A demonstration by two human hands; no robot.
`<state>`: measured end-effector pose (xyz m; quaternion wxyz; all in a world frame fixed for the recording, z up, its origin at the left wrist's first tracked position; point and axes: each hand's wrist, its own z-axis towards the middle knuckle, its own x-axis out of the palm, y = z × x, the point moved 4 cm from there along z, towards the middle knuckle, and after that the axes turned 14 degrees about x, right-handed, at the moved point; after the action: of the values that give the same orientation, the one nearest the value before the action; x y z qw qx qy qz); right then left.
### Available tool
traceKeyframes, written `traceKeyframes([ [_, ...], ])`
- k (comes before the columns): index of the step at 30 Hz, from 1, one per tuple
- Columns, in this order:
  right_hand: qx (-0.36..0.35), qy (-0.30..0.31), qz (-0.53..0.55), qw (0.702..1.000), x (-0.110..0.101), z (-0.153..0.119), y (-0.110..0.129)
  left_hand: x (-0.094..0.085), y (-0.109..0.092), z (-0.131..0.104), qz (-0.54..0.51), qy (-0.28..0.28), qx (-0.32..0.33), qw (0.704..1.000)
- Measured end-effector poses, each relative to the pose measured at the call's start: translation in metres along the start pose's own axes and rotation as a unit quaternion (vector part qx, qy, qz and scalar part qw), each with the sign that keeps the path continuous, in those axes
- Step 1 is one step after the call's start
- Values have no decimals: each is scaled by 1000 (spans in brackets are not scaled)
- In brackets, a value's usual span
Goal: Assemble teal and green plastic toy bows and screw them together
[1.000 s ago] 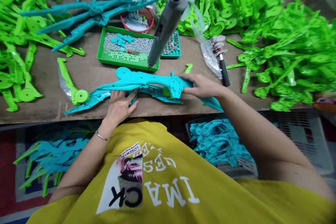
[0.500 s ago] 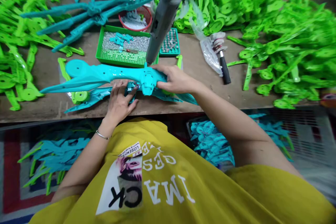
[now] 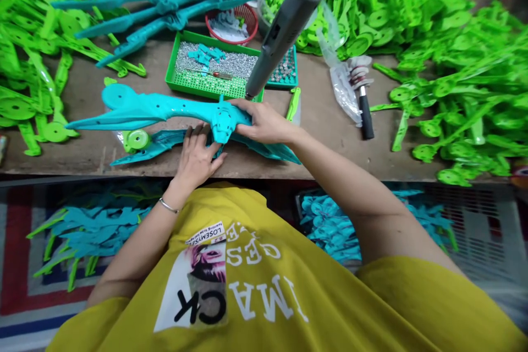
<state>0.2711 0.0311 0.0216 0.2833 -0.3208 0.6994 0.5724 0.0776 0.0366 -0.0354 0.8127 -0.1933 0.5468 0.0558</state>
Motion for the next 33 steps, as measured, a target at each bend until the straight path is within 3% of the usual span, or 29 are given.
traceKeyframes([
  [12,-25,-14,-20,999,18,-2,-4,3,-2,-1,18,34,-14,999],
  [17,-33,23,-44,998,26,2,-5,5,-3,-3,15,61,-36,997],
  [23,-33,66,-33,997,28,4,-8,1,-9,-8,9,38,-20,999],
  [28,-33,65,-40,997,32,6,-12,-4,-7,-17,20,27,-4,999],
  [33,-32,71,-49,996,35,7,-14,-19,-11,-59,48,-80,43,995],
])
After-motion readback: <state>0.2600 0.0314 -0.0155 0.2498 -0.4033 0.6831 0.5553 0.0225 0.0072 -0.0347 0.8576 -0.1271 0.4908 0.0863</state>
